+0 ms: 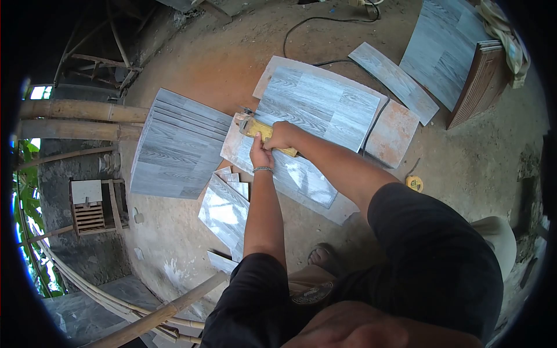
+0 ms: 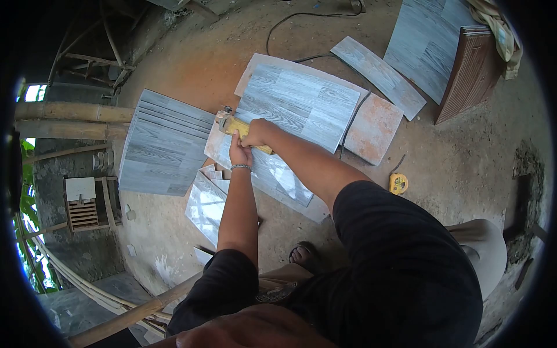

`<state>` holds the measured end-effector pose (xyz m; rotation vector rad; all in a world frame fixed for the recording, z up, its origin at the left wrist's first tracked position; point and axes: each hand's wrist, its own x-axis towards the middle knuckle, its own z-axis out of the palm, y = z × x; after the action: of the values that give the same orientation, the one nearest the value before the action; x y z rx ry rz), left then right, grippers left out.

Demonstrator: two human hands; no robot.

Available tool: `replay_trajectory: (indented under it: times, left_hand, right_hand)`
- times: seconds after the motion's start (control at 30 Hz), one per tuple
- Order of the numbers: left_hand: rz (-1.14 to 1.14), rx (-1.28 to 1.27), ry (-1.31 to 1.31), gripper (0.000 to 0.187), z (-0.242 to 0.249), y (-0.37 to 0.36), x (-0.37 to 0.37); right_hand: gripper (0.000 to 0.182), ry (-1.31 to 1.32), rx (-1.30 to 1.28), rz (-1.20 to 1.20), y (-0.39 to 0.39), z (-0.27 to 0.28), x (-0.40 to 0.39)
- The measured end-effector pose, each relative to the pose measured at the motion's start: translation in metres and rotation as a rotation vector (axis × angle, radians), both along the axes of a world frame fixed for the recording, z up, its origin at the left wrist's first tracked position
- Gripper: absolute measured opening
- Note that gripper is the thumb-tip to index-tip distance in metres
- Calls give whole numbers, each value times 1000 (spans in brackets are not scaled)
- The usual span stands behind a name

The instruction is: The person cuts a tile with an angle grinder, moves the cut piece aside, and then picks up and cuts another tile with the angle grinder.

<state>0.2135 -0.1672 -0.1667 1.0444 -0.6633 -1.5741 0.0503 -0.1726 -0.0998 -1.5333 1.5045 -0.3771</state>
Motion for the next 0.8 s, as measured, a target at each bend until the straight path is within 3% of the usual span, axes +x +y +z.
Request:
replay_trajectory:
  times: [0.1, 0.17, 0.73, 0.8]
  left_hand:
    - [-12, 4, -4, 45, -1, 0, 1]
    - [-11, 12, -9, 45, -1, 1, 1]
    - [-7, 23, -31, 46, -1, 12, 3]
    - [-109, 260, -308, 47, 17, 19, 15]
  right_hand:
    - [75, -2, -2, -12, 1, -2, 0]
    - [87, -24, 5, 25, 0, -3, -2]
    - [86, -7, 11, 66, 1, 1, -5]
    - [86, -7, 17, 70, -1, -2, -2]
